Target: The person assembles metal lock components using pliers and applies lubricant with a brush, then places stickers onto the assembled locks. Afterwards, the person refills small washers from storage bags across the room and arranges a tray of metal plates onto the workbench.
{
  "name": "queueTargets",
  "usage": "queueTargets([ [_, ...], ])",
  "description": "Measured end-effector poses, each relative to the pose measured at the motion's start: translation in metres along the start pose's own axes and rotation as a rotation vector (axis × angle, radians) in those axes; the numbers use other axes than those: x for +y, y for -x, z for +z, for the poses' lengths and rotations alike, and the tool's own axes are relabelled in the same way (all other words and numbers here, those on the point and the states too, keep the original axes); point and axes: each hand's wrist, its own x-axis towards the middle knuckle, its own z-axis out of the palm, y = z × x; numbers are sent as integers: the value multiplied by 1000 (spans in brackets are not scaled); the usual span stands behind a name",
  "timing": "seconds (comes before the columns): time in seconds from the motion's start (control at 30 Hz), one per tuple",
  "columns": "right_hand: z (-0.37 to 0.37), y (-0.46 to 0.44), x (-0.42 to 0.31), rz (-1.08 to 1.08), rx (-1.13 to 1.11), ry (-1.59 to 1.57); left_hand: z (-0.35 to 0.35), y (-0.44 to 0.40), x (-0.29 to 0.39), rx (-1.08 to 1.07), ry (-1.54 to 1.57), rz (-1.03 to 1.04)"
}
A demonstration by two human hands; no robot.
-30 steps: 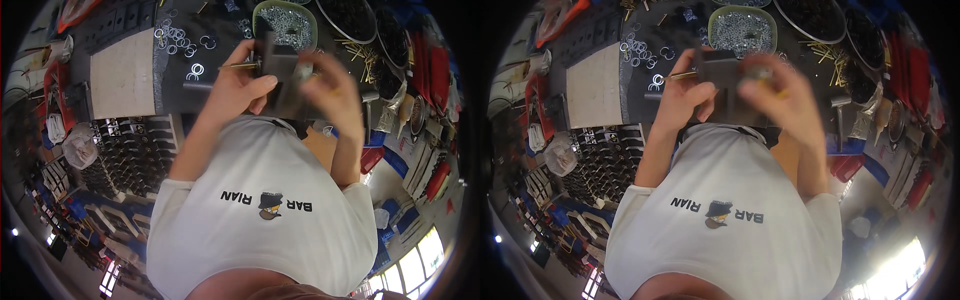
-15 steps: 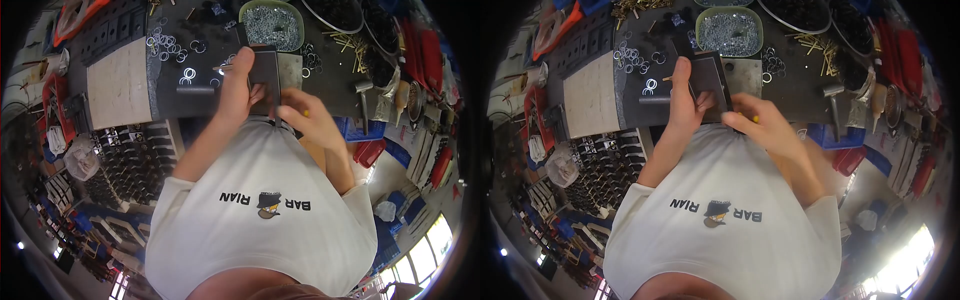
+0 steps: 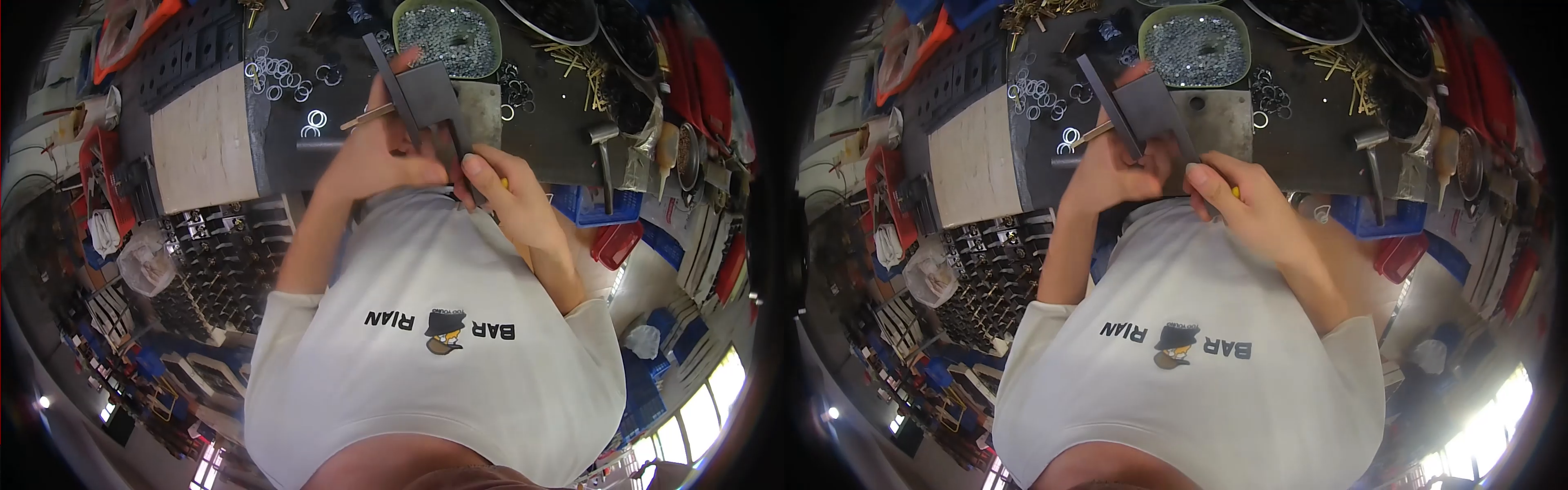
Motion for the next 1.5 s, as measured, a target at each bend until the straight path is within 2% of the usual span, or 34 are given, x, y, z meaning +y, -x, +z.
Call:
queueTargets([
  [0.07,-6,2,-3,14,-15,-44,2,0,-10,-32,89,-43],
  [0.13,-10,5,-4,19,-49,-25,4,-14,-24,245,-279,473],
  [0.2,-15,6,-3,19,-84,-7,-5,-19,-23,227,-276,518],
  [0.27,-17,7,0,-71,-138,12,-10,-18,-31,170,-414,577],
  [0.3,-8,4,-1,-73,-139,10,-5,-17,-35,227,-279,587],
  [0.37,17,-2,-4,-230,228,-328,2,-15,-32,299,-361,587],
  [0.4,17,-3,-2,-229,236,-332,5,-15,-32,376,-440,587],
  [0.47,13,-12,1,-212,205,-226,9,-17,-38,352,-492,605],
  [0.63,16,-10,3,-179,169,-303,7,-12,-30,303,-611,637],
  [0.7,16,-8,2,-235,212,-215,14,-11,-33,448,-630,587],
  [0.83,18,-5,0,-360,229,-102,9,-14,-40,437,-569,688],
  [0.9,20,-3,-9,-321,184,-221,6,-13,-35,317,-520,639],
  [1.03,15,-5,-7,-224,186,-143,6,-13,-27,297,-504,597],
  [1.1,15,-11,-2,-217,204,-277,10,-13,-22,302,-538,481],
  [1.2,15,-17,4,-193,229,-380,13,-15,-18,309,-563,423],
  [1.33,24,-12,2,-215,260,-339,10,-11,-20,378,-710,474],
  [1.4,30,-8,3,-299,276,-297,9,-8,-21,438,-761,564],
  [1.5,28,-6,0,-253,254,-301,6,-8,-25,381,-691,563],
])
